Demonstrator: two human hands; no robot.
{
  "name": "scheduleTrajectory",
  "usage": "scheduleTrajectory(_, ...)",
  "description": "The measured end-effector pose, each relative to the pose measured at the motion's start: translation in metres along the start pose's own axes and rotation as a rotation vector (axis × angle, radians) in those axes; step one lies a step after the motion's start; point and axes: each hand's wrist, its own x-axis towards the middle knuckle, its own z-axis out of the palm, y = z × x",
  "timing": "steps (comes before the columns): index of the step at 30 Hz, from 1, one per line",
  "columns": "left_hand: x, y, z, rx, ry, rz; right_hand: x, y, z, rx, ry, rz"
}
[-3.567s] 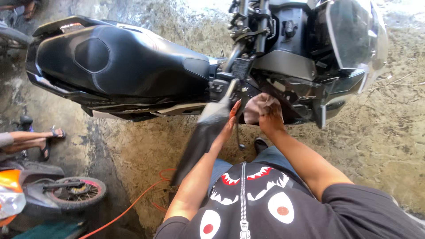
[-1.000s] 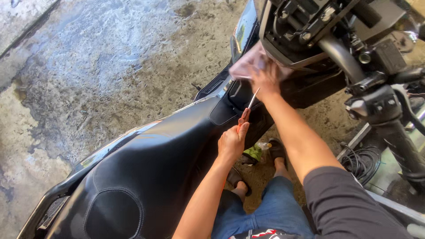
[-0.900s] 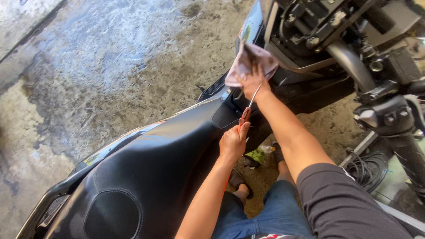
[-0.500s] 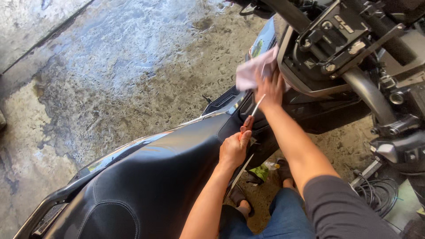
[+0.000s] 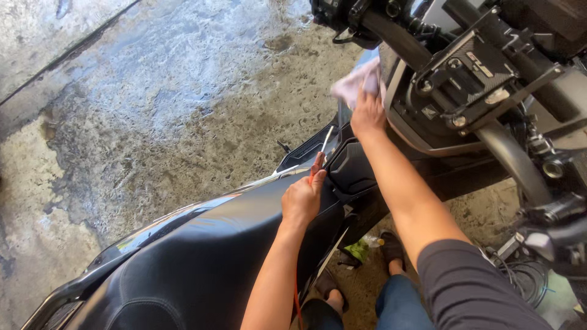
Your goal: The person cleans a motorcycle by wiping the dashboard, mirrors, windshield, and side panels with a cloth while using an air compressor nozzle to blow away debris and dry specific areas.
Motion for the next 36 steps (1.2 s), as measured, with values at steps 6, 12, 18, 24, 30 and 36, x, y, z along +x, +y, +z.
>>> scheduleTrajectory(6,0.003,-0.014,0.003,-0.190,0.047,0.037,-0.038,-0.027,-0.015,-0.171,-0.127,-0.069)
scheduleTrajectory(12,-0.009,-0.015,-0.005,-0.290,0.106,0.138,-0.052,-0.027,-0.016,-0.312,0.039,-0.192)
scheduleTrajectory(18,-0.004,-0.032,0.004,-0.542,-0.053,0.253,0.026,-0.033,-0.039,0.486,-0.393,0.505)
scheduleTrajectory(24,-0.020,-0.052,0.003,-0.882,-0.164,0.332,-0.050,-0.059,-0.066,2.329,0.050,1.024)
scheduleTrajectory(30,-0.061,-0.087,0.006,-0.874,-0.143,0.335,0.034,-0.083,-0.118,2.869,0.309,0.687)
scheduleTrajectory(36,-0.061,-0.080,0.001,-0.892,-0.144,0.325,-0.023,-0.152,-0.250,1.591,0.624,0.436)
